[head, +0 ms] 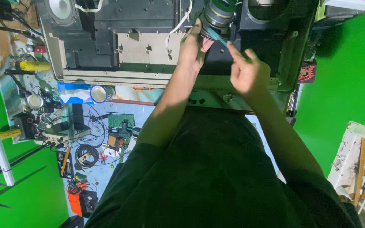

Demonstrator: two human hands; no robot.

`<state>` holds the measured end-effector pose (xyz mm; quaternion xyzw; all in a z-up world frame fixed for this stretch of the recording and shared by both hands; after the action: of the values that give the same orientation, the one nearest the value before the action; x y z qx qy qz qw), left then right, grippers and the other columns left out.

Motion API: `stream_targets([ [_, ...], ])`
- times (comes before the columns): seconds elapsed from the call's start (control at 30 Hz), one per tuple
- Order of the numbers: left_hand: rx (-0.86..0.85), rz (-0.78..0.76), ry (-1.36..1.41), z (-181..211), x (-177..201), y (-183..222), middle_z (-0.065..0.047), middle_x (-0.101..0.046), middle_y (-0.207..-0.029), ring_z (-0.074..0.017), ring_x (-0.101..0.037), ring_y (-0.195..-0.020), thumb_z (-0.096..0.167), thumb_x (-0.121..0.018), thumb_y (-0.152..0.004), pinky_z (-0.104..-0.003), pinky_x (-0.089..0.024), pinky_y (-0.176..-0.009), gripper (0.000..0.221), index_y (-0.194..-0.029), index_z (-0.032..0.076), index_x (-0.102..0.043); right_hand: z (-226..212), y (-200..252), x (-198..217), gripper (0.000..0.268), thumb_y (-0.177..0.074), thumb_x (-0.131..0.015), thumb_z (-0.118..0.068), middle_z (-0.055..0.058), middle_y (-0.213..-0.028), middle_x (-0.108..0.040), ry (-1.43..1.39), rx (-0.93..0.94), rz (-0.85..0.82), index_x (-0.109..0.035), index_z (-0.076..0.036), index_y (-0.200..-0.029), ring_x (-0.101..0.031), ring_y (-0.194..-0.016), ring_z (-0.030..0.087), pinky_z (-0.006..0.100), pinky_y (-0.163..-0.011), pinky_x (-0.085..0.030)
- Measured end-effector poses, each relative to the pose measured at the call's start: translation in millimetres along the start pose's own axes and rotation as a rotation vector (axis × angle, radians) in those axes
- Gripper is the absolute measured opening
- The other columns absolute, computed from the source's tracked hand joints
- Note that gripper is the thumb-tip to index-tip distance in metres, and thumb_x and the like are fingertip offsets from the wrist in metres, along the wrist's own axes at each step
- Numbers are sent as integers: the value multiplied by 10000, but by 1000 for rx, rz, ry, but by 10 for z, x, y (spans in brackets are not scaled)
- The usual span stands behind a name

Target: The person removes a speaker component from an electronic casing, brushes the parts with a toothbrush, wipes the speaker with a piece of paper, and handles the connecting wires.

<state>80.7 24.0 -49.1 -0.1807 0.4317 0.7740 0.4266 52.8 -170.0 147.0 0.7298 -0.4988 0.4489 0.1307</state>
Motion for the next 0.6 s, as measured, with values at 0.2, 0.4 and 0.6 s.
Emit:
stream_targets([
  [0.2,46,16,20,-30,-49,44,-166,-733,-1079,-257,-748,-945,203,-542,-1060,-435,-637,-882,290,-1217,-26,-628,70,-39,-165,567,-910,-666,-36,230,-1051,-654,24,-15,-48,-678,-166,-1462,-681,-655,299,402,-607,-563],
  [0.4,31,6,16,-41,-12,16,-160,-737,-1083,-253,-750,-956,206,-533,-1053,-428,-645,-873,296,-1223,-21,-619,372,171,-102,559,-955,-655,-46,185,-937,-650,131,-104,-120,-666,-207,-1490,-645,-614,282,409,-590,-543],
  [0.6,26,2,42,-74,-25,-14,-166,-726,-1103,-255,-743,-967,190,-540,-1064,-428,-638,-874,272,-1227,-12,-622,29,179,-161,614,-908,-648,-95,206,-1097,-661,103,28,54,-625,-215,-1510,-641,-640,254,357,-609,-563],
])
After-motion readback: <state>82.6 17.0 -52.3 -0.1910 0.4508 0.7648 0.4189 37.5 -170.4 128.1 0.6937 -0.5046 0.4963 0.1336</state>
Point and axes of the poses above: each hand's wrist, its own y-axis away from the middle knuckle, its own x-axis out of the back of the hand, z = x × y, the point moved 10 cm from there along -y, towards the middle knuckle
